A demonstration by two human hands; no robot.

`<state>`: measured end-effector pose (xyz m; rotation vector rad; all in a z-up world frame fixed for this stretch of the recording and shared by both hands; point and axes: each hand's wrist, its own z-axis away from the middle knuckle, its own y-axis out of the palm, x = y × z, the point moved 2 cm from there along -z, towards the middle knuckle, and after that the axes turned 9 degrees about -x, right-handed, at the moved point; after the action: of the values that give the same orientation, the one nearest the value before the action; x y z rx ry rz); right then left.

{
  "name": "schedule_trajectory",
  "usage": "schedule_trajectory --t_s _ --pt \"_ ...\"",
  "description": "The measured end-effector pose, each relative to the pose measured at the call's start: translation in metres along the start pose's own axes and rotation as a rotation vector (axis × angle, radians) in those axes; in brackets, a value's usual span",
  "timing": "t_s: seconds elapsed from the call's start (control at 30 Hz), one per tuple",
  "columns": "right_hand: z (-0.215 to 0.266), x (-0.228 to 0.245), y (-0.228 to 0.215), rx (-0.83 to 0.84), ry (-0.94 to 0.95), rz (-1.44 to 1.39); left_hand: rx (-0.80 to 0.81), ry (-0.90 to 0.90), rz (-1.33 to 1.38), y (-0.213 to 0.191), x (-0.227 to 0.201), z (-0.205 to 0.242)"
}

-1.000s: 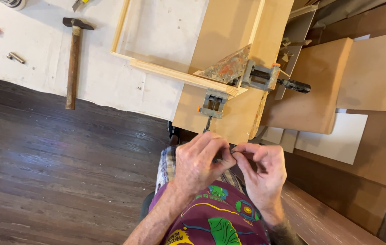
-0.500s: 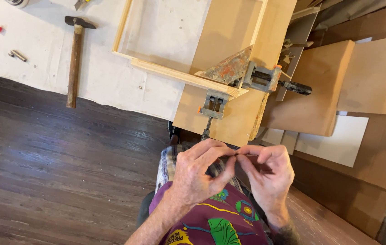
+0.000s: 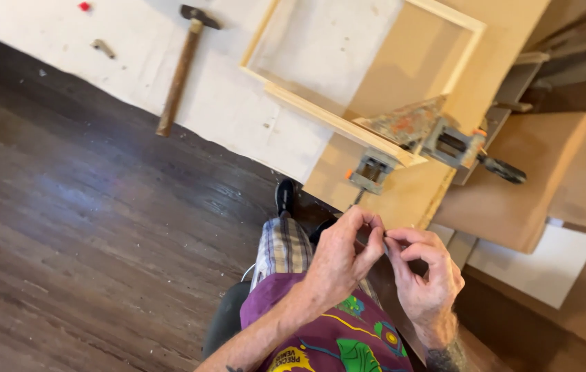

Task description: Assembling a wooden frame by aligning pieces with a speed square and securing them with a clamp on a workbench.

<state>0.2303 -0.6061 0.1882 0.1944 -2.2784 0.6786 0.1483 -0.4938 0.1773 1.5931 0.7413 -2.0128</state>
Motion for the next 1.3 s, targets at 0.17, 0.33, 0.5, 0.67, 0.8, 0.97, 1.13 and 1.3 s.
schedule_trajectory --t_s 0.17,0.33,0.5,0.67,0.8,0.97,1.13,1.3 --pt "-0.008 -0.010 0.029 0.203 0.108 -0.037 -0.016 -0.066 0.025 -0.021 0.029 -0.009" --pt "-0.025 -0.021 0.063 0.440 0.169 -0.169 -0.034 0.086 0.084 -0.072 0.028 -0.028" --pt "-0.052 -0.008 0.113 0.546 0.086 -0.218 -0.109 -0.204 0.281 -0.121 0.051 -0.042" --pt "-0.066 -0.007 0.169 0.654 0.110 -0.185 -0.155 -0.216 0.183 -0.172 0.068 -0.053" --pt "-0.074 -0.001 0.246 0.570 0.528 -0.185 -0.362 -0.212 0.200 -0.206 0.108 -0.057" --pt "-0.086 -0.036 0.421 0.674 0.535 0.110 -0.584 -0.209 0.173 -0.245 0.121 -0.044" --pt "-0.096 -0.063 0.510 0.670 0.515 0.314 -0.634 -0.205 0.162 -0.258 0.110 -0.028" --pt "-0.089 -0.073 0.509 0.626 0.659 0.216 -0.732 -0.116 0.259 -0.244 0.135 -0.010"
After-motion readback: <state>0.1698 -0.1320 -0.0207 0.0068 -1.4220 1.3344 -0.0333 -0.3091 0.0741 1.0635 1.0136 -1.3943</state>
